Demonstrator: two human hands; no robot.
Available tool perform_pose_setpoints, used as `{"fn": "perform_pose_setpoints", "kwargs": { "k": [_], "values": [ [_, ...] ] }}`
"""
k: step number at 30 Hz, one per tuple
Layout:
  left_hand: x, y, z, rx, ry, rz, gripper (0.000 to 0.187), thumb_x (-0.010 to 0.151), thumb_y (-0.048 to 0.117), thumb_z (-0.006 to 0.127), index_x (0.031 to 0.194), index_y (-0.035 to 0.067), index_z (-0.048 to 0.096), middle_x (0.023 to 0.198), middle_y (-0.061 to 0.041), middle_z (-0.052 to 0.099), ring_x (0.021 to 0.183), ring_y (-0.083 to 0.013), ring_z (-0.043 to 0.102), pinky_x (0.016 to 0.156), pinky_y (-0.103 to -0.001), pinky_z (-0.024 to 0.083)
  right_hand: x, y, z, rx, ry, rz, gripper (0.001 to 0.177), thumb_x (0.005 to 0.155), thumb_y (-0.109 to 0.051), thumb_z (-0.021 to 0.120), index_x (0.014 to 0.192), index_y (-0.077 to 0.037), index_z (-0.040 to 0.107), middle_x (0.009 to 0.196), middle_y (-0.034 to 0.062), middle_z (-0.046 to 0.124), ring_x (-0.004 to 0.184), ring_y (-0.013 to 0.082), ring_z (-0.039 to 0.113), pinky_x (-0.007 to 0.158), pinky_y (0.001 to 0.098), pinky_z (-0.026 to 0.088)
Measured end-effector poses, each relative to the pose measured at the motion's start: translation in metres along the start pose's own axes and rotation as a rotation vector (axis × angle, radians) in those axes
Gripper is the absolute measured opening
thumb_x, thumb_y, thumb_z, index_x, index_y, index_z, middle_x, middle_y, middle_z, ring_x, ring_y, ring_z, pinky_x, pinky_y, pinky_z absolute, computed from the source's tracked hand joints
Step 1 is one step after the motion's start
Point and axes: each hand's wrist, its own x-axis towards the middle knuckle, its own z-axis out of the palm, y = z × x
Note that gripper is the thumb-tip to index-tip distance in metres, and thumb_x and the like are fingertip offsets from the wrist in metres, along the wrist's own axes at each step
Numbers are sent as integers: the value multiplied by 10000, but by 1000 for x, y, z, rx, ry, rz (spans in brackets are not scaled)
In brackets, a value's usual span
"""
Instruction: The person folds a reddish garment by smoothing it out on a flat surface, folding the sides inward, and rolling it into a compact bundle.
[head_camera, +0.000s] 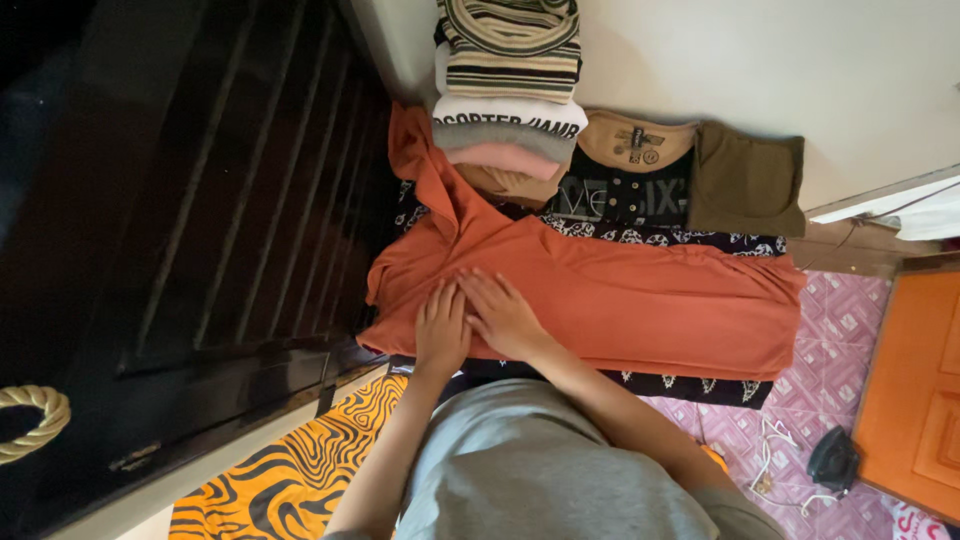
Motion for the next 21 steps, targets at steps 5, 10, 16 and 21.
{"fn": "perform_pose_setpoints", "kwargs": {
  "k": [5, 10, 16, 21],
  "values": [
    [5, 25, -46, 214, 29, 7, 719, 899, 377, 558, 1573, 205, 378, 1651, -61, 324, 1520, -405, 215, 1196, -618, 149, 16, 34, -40, -158, 50, 168, 693, 973, -492, 533, 1586, -243, 327, 1676, 90, 244, 1533, 317, 227, 1204, 619, 135],
    [-8, 20, -63, 214, 138, -77, 724, 913, 408, 543, 1579, 187, 366, 1653, -97, 306, 1504, -445, 206, 1197, -622, 130, 17, 69, -59, -139, 50, 413, 628, 1036, -427, 471, 1621, -264, 311, 1702, 61, 207, 1541, 264, 244, 1216, 658, 81],
    [-22, 10, -24, 239, 145, -161, 683, 921, 314, 516, 1568, 129, 399, 1665, -116, 308, 1546, -394, 249, 1210, -634, 152, 14, 29, -32, -136, 237, 455, 642, 1002, -363, 506, 1578, -125, 352, 1694, 130, 239, 1562, 333, 226, 1176, 746, 62],
    [-10, 10, 2, 51, 3, 141, 631, 991, 295, 506, 1560, 53, 381, 1689, -133, 301, 1613, -390, 266, 1315, -581, 184, -13, -21, -13, 120, 103, 20, 671, 1031, -302, 523, 1621, -42, 338, 1717, 175, 290, 1599, 352, 248, 1268, 590, 191]
  ]
}}
